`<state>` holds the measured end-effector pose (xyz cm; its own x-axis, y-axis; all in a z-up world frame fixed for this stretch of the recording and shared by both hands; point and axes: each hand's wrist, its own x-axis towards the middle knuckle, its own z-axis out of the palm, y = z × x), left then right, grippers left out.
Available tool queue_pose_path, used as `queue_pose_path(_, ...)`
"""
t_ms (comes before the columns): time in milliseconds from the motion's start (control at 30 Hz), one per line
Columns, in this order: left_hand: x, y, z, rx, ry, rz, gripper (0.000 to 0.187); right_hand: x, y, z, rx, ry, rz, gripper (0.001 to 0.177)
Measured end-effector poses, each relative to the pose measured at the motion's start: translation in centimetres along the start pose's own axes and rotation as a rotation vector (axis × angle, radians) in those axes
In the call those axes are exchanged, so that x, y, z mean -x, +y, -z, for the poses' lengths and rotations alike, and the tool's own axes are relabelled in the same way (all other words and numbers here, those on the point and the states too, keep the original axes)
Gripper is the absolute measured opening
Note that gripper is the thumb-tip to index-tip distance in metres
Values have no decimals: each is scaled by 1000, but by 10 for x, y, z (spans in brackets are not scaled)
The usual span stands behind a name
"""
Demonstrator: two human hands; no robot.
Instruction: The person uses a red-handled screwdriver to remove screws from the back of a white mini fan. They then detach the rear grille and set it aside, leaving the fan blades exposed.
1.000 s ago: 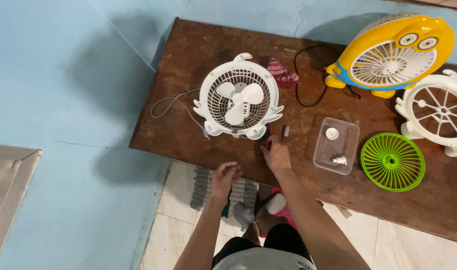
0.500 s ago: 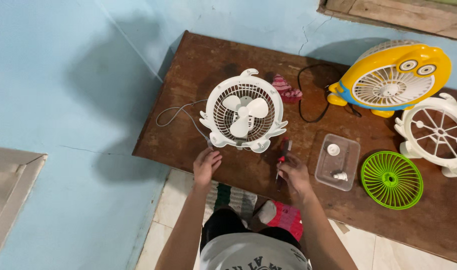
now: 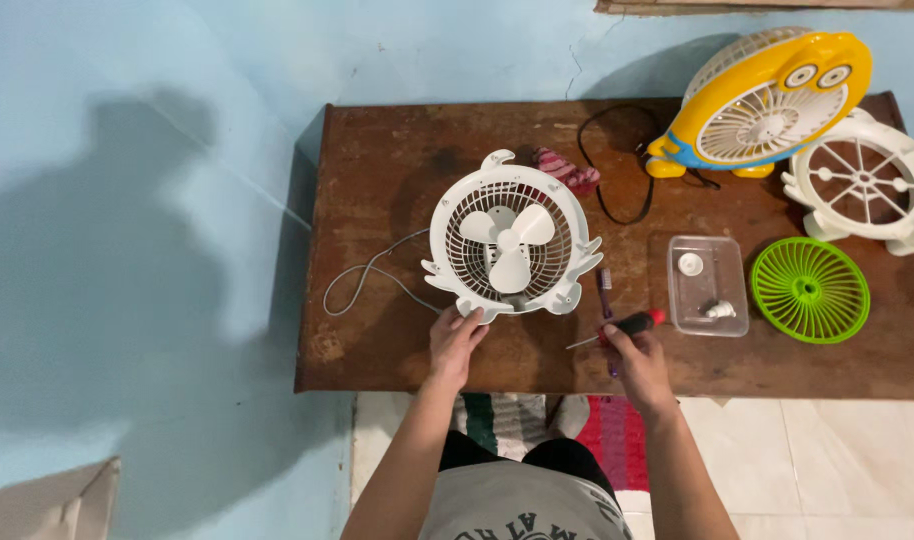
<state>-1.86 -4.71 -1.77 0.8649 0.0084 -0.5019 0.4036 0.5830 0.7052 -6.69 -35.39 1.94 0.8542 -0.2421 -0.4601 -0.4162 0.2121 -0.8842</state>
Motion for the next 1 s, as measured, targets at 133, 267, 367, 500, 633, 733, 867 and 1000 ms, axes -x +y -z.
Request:
queue_pose_path(133,-3,15,7,5,-119,57,41,37,4,-49,-338,89,93,20)
queue_pose_path(267,-7,22,10,-61,-147,69,37,70,4,-73,-211,253,138,21)
queue_pose_path(367,-10,21,13,-78,-155,105,36,89,9,-84,-69,366,187,21)
queue_pose_path(500,-14,17,21,28,-144,173,37,100,10,-92,-264,362,230,19)
queue_pose_path(633,-21,21,31,39,-139,159,30,94,1,-99,-243,224,310,19)
queue_pose_path(733,-24,21,36,-43,-160,117,25,80,4,-106,-233,172,306,19)
queue_pose_path(867,-20,26,25,-73,-138,102,23,54,17,-106,-450,169,147,20)
queue_pose_path(1000,-13,28,18,-99,-128,108,23,38,56,-85,-770,108,-19,26)
